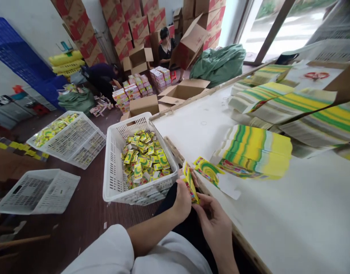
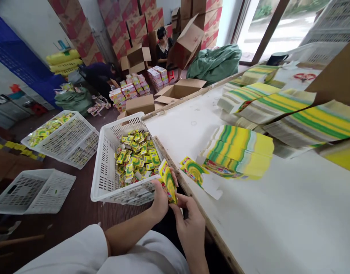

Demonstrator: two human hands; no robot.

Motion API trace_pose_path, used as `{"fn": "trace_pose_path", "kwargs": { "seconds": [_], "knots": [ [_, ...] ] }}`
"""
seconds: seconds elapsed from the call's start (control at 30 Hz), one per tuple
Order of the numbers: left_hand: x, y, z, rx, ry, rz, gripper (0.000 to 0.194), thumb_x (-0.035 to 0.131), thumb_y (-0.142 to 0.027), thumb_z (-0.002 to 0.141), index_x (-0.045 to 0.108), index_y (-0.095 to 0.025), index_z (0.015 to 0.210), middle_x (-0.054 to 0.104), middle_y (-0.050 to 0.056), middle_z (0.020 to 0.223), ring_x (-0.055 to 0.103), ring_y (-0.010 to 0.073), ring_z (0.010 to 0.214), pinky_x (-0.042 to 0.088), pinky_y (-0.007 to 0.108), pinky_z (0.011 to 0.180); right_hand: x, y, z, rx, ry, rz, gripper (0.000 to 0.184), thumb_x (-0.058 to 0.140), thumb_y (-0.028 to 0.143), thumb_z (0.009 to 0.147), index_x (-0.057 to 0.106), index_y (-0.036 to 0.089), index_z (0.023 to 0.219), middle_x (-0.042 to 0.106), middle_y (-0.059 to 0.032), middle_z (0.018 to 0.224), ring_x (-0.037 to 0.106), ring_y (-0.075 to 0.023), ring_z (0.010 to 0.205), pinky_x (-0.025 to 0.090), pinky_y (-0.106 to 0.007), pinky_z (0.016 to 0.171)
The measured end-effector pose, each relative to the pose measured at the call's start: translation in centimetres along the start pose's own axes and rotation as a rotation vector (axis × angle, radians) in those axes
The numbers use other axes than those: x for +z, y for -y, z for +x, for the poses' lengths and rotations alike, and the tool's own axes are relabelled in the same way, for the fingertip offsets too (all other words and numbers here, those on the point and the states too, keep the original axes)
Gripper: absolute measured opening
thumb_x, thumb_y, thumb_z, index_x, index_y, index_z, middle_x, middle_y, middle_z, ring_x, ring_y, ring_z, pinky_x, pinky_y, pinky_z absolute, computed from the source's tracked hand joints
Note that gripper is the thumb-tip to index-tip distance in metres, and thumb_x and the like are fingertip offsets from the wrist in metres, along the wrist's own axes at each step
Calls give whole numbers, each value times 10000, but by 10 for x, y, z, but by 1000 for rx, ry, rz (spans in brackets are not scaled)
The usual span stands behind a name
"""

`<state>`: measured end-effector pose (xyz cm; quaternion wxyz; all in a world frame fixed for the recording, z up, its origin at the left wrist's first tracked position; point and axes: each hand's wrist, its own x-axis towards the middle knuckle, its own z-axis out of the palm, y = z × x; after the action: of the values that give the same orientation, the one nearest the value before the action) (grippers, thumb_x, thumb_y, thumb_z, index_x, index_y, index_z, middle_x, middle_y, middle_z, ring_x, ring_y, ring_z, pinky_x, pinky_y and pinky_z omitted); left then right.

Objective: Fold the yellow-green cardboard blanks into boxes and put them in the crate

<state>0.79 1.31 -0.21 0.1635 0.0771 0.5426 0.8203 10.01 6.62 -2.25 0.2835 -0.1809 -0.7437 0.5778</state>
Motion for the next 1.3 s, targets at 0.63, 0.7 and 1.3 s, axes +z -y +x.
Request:
{"fn": "trace_pose_path", "kwargs": {
  "seconds": [0.63,0.7,1.3],
  "knots": [
    [-10,-15,14,-58,203,113,417,803,-537,725,742,-132,801,714,33,711,617,148,670,512,282,692,-8,-6,3,204,-169,213,310,695,498,845,668,194,898,719,-39,799,678,-186,703,581,-294,654],
    [-8,-16,12,-52,209,153,442,790,-567,725,744,-130,768,720,46,708,635,170,690,532,315,721,-12,-10,4,181,-184,153,303,690,492,853,680,192,891,711,-34,776,655,-178,658,552,-284,602],
    [-14,-37,9,184,768,1141,709,836,-405,644,565,-174,1257,688,126,1180,679,302,1044,543,409,929,-44,5,1,-277,-407,-296,440,700,358,872,615,241,1287,603,-123,1251,531,-329,1255,327,-587,1150]
  ]
}}
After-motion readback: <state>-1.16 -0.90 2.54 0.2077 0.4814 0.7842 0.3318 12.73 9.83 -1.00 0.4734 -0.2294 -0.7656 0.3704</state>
